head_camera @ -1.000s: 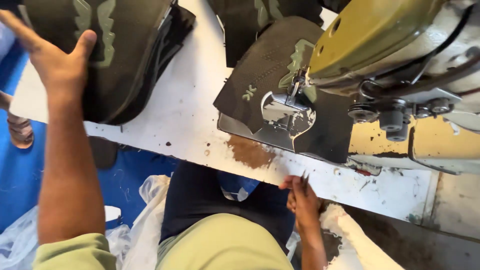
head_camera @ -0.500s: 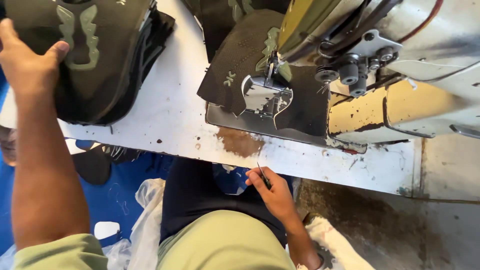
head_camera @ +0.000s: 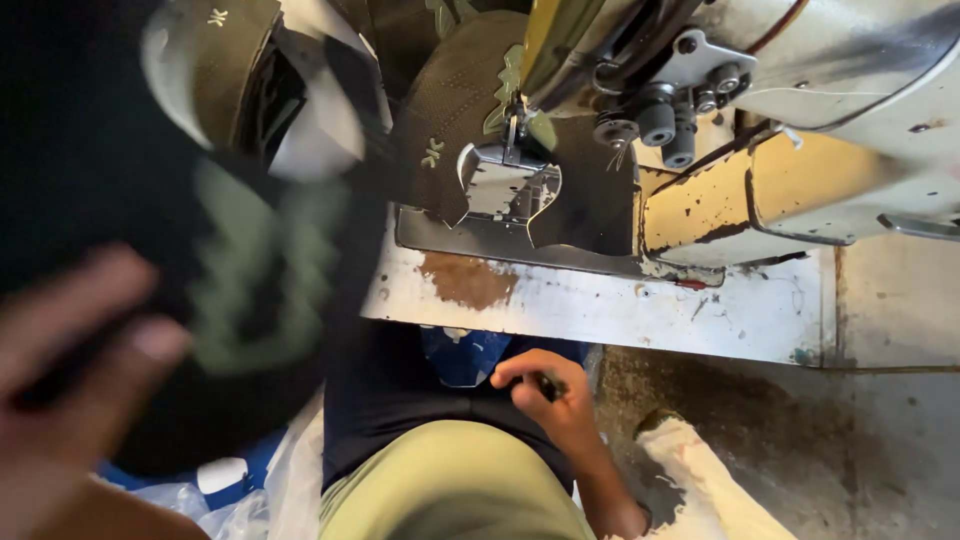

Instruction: The person operates a sewing machine to stitch a light green plastic insert onto a black shoe sole. They repeatedly guide the sole under the needle, sew along the edges, and then remove the finished part to place it on a stack before picking up the next sole.

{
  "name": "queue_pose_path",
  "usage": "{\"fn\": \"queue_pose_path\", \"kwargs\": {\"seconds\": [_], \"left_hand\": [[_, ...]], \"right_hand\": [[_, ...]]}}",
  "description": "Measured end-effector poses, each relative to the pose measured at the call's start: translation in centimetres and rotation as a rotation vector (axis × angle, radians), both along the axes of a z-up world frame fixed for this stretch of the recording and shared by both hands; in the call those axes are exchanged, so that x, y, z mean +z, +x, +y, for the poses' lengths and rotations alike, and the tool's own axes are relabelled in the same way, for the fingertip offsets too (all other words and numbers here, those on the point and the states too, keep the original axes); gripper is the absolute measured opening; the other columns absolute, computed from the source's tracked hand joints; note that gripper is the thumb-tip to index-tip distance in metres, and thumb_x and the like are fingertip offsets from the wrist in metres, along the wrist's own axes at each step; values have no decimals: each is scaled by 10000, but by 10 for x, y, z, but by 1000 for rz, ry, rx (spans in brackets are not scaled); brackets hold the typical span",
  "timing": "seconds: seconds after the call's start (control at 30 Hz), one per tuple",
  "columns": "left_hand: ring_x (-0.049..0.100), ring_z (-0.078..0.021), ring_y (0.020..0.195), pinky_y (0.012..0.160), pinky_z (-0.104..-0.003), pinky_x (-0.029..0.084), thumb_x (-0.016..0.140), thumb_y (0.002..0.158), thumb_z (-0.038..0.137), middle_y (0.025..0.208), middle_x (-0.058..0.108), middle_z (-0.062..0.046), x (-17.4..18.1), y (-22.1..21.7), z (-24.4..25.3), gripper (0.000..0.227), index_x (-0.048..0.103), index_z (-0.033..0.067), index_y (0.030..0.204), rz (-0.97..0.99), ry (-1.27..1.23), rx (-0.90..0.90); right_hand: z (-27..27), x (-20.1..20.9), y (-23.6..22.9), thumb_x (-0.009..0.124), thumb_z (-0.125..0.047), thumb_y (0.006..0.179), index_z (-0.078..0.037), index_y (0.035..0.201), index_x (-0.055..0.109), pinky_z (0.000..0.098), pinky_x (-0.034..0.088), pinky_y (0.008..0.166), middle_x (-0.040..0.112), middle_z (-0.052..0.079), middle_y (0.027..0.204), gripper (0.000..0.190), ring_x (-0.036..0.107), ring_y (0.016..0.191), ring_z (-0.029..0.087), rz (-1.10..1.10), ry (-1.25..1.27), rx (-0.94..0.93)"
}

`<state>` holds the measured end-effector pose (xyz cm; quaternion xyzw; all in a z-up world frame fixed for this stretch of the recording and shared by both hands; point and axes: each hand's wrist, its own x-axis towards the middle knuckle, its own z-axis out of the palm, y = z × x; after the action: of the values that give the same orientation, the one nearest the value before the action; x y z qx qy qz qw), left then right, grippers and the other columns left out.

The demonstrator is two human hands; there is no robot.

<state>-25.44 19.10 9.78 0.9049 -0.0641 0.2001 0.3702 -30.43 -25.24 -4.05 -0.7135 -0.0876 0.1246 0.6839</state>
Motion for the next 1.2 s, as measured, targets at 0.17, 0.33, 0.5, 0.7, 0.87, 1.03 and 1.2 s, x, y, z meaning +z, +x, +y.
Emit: {"fn": "queue_pose_path", "kwargs": {"seconds": [0.17,0.33,0.5,0.7,0.87,1.03,1.2], "left_hand": [[711,-92,684,637,-245,534,897,790,204,908,806,-17,-38,-20,-121,391,804,156,1167,242,-218,-209],[732,-159,1052,950,-285,564,837,858,85,1178,765,-96,-63,16,-190,495,668,45,1322,195,-652,-267],[698,-182,1152,1033,-305,532,820,869,59,1263,732,-116,-57,57,-208,571,618,48,1403,191,-669,-243],[621,-224,1283,1110,-348,460,809,860,101,1369,654,-146,-51,88,-210,610,595,54,1430,305,-583,-166],[597,-230,1280,1132,-349,424,829,864,98,1395,673,-126,-58,102,-201,624,595,69,1442,323,-573,-221],[612,-155,1266,1130,-313,466,826,854,90,1368,664,-96,-60,124,-192,657,587,68,1464,410,-760,-268],[600,-132,1284,1141,-299,471,821,868,64,1403,653,-76,-62,136,-194,669,567,48,1487,400,-852,-322]], "right_hand": [[0,-45,-15,919,-361,814,9,1410,595,233,528,838,674,36,1176,773,641,1004,106,-262,547,-95],[18,3,12,781,-70,891,33,1426,471,357,498,1050,615,120,1334,627,610,1200,222,-110,288,-586],[21,66,62,647,40,983,59,1420,514,373,463,1133,619,163,1391,457,605,1279,264,-150,26,-467],[32,96,98,631,16,923,16,1399,494,427,544,953,642,183,1276,495,658,1120,292,229,438,-558],[26,76,97,582,-13,1052,88,1413,524,384,487,1131,620,190,1401,379,615,1286,269,-29,158,-365],[34,64,102,634,-14,995,66,1373,525,391,547,1027,648,180,1308,401,651,1187,262,90,326,-456],[36,69,120,662,5,981,93,1333,561,405,557,954,654,180,1256,376,665,1119,277,187,446,-545]]}}
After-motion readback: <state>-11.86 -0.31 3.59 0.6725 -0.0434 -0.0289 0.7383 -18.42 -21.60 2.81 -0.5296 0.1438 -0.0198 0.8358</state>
